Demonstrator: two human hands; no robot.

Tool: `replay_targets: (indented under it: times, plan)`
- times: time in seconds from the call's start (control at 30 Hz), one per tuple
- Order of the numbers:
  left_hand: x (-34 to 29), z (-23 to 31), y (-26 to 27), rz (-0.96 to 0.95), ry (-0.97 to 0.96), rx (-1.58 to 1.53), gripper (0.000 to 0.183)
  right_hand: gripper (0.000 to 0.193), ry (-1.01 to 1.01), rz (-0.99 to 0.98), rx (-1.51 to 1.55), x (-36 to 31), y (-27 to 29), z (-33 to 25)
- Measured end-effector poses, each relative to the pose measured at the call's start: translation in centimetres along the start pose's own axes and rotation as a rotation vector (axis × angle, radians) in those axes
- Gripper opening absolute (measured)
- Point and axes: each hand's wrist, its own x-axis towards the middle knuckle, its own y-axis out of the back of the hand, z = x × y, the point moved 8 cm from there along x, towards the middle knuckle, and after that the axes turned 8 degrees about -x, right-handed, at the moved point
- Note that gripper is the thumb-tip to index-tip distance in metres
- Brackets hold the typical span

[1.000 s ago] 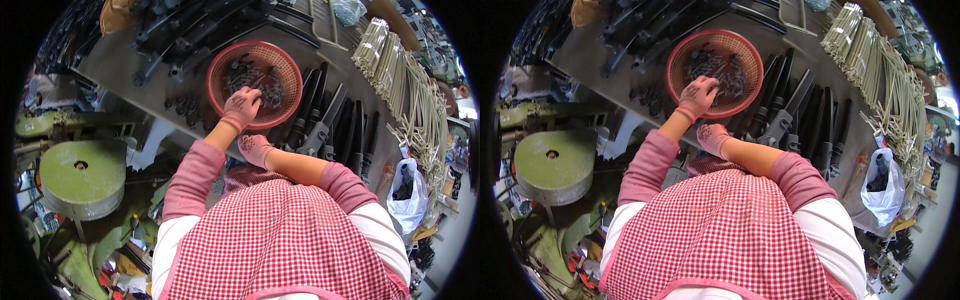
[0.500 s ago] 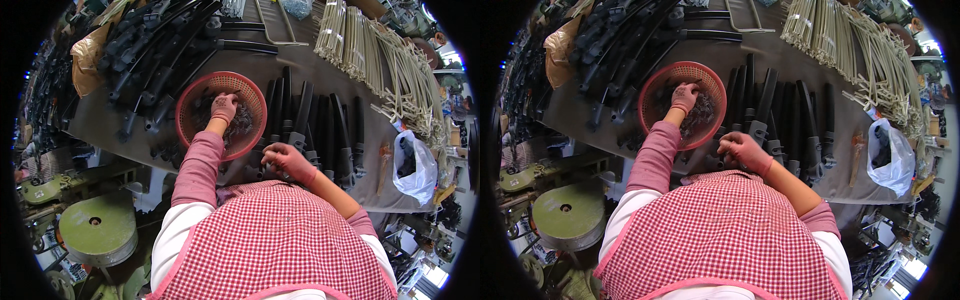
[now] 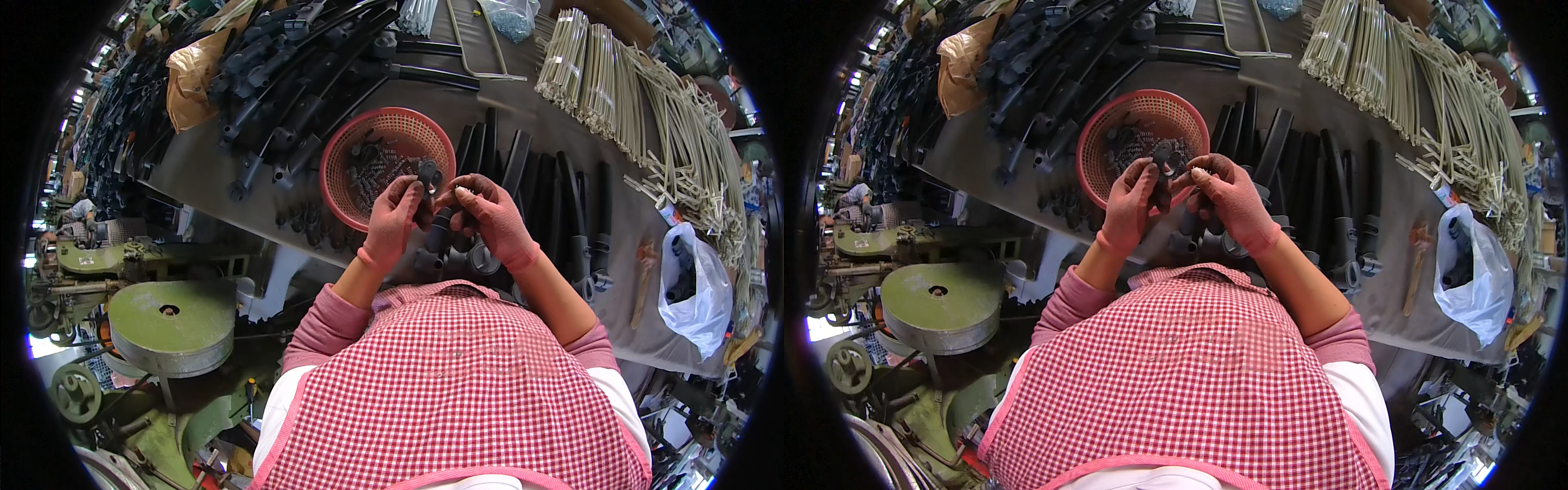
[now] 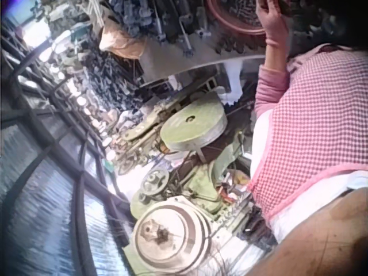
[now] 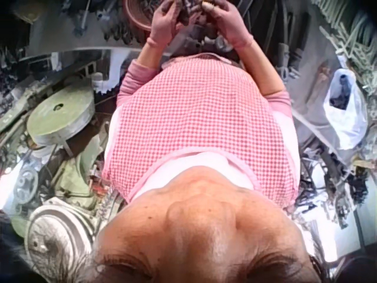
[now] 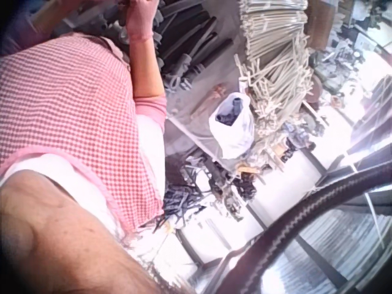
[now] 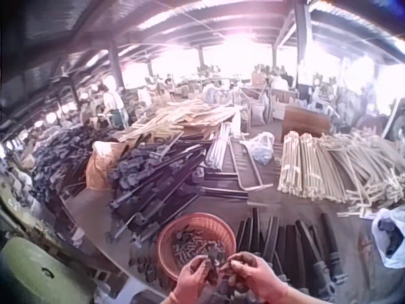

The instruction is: The person inserts small metal components into black plastic handles and secures them using a screwdriver. They repeatedly pick handles and parts from a red basket, assemble them, and place the finished handles on a nearby table.

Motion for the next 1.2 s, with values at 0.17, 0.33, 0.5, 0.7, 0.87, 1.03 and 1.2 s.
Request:
replay_targets:
  times: [0.17, 0.33, 0.5, 0.7, 0.87, 1.03, 1.2]
  plan:
    - [-2.3, 0.6, -1.6, 0.017, -0.088, 0.052, 0.020, 0.022, 0.090, 0.072, -0.257, -1.1, -0.5, -1.1]
    - [-3.8, 1.0, -2.9, 0.007, -0.110, 0.122, 0.020, 0.022, 0.144, 0.091, -0.014, -2.0, -1.8, -1.0]
    - [-5.2, 0.9, -3.4, 0.001, -0.138, 0.128, 0.016, 0.018, 0.222, 0.091, -0.399, -3.1, -2.2, -2.1]
    - [-8.4, -2.1, -1.1, 0.012, -0.058, 0.059, 0.012, 0.024, 0.012, 0.005, -0.386, -3.8, -2.8, 1.9]
    - [-10.8, -5.7, 3.8, 0.225, -0.160, 0.014, 0.017, 0.031, 0.243, -0.178, -0.954, -4.3, -6.6, 4.6]
    - [-13.7, -10.5, 11.0, 0.417, 0.030, 0.196, 0.020, 0.027, 0.196, -0.345, -1.392, -0.6, -6.9, 12.0]
    - [-15.8, -9.3, 19.7, 0.697, 0.064, 0.278, 0.022, 0.030, 0.178, -0.746, -1.788, 3.7, -10.1, 23.6]
